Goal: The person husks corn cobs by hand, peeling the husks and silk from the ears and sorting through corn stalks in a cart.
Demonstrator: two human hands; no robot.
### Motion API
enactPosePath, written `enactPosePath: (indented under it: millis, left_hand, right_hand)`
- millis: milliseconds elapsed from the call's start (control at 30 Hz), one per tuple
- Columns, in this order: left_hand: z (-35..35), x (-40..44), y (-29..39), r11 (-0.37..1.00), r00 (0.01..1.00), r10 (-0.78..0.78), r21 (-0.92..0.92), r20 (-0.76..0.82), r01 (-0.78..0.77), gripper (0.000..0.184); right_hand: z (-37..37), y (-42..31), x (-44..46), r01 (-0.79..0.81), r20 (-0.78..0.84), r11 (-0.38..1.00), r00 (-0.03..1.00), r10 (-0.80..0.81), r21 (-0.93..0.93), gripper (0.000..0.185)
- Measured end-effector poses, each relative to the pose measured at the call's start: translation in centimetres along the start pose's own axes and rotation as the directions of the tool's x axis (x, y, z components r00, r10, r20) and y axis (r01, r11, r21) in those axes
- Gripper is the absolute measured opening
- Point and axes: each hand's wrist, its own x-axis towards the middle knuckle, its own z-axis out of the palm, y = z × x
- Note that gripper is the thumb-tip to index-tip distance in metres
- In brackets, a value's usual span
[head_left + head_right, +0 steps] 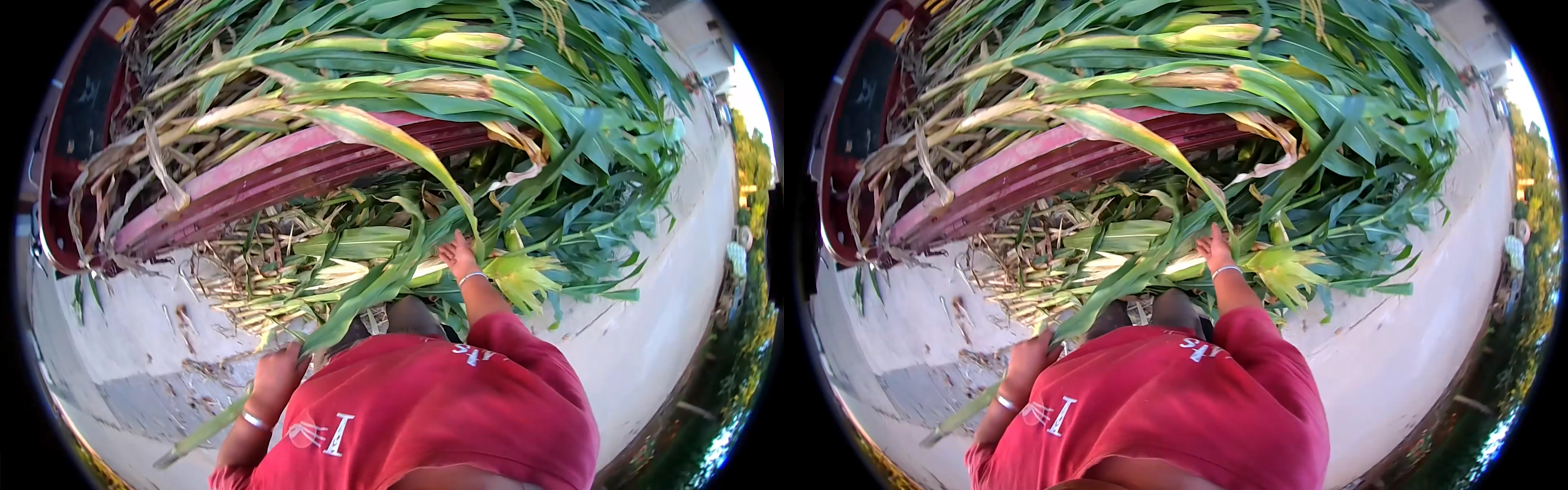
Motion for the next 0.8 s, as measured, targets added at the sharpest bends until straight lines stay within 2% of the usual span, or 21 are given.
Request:
enactPosePath:
  millis: [33,100,133,200,233,267,300,333,367,400,500,533,600,700,800]
  left_hand:
    - [-1.3,-1.9,-0.1,1.000,1.000,0.002,0.000,-0.007,-0.002,0.025]
    - [-3.9,-5.3,0.1,0.997,0.996,-0.080,-0.011,0.035,0.081,0.024]
    - [-4.6,-7.1,-0.2,0.994,0.994,-0.107,0.000,0.026,0.107,0.024]
    - [-4.9,-9.8,-1.8,0.992,0.992,-0.126,0.021,0.015,0.126,0.024]
    - [-4.7,-11.0,-2.9,0.988,0.990,-0.142,0.061,-0.026,0.143,0.023]
    - [-4.4,-12.1,-4.3,0.982,0.986,-0.152,0.098,-0.075,0.159,0.023]
    - [-3.4,-12.8,-6.2,0.978,0.978,-0.167,0.102,-0.127,0.181,0.021]
    - [-2.3,-13.5,-8.7,0.979,0.978,-0.157,0.109,-0.139,0.173,0.021]
    - [-1.1,-14.0,-11.8,0.959,0.967,-0.179,0.190,-0.179,0.213,0.020]
    - [-0.1,-14.4,-14.9,0.931,0.956,-0.197,0.264,-0.219,0.252,0.019]
    - [2.3,-14.9,-23.1,0.873,0.896,-0.337,0.261,-0.288,0.412,0.016]
    - [2.8,-15.1,-25.3,0.863,0.872,-0.337,0.252,-0.356,0.437,0.012]
    - [3.4,-14.6,-28.1,0.828,0.802,-0.374,0.222,-0.466,0.515,0.010]
    - [3.9,-12.6,-32.0,0.833,0.803,-0.392,0.198,-0.450,0.517,0.011]
    - [5.6,-7.7,-35.6,0.886,0.855,-0.313,0.196,-0.414,0.420,0.010]
  right_hand:
    - [0.4,0.0,1.1,0.000,0.004,1.000,1.000,-0.001,0.022,0.058]
    - [2.1,0.4,2.4,-0.075,0.171,0.943,0.985,0.019,0.323,0.056]
    - [3.5,-0.1,1.8,-0.078,0.174,0.938,0.985,0.019,0.338,0.056]
    - [6.6,-2.0,-1.3,0.030,0.198,0.841,0.967,-0.162,0.540,0.050]
    - [6.9,-1.5,0.5,0.018,0.159,0.870,0.981,-0.110,0.493,0.048]
    - [7.6,-1.2,0.0,-0.024,0.204,0.879,0.975,-0.084,0.476,0.046]
    - [8.6,-0.5,-0.3,0.029,0.181,0.936,0.979,-0.098,0.352,0.045]
    - [9.5,0.5,-1.2,0.012,0.176,0.946,0.982,-0.072,0.323,0.040]
    - [10.4,1.4,-2.3,-0.006,0.170,0.956,0.984,-0.046,0.294,0.036]
    - [10.6,3.1,-3.4,-0.053,0.217,0.942,0.976,-0.021,0.332,0.034]
    - [10.8,5.3,-11.0,-0.233,0.366,0.919,0.925,0.107,0.319,0.027]
    - [10.6,6.4,-11.9,-0.284,0.397,0.888,0.909,0.129,0.361,0.023]
    - [10.6,7.4,-15.7,-0.279,0.415,0.883,0.903,0.108,0.378,0.020]
    - [9.9,7.1,-21.4,-0.254,0.402,0.862,0.913,0.064,0.439,0.019]
    - [7.9,6.5,-23.0,-0.154,0.355,0.847,0.934,-0.044,0.510,0.017]
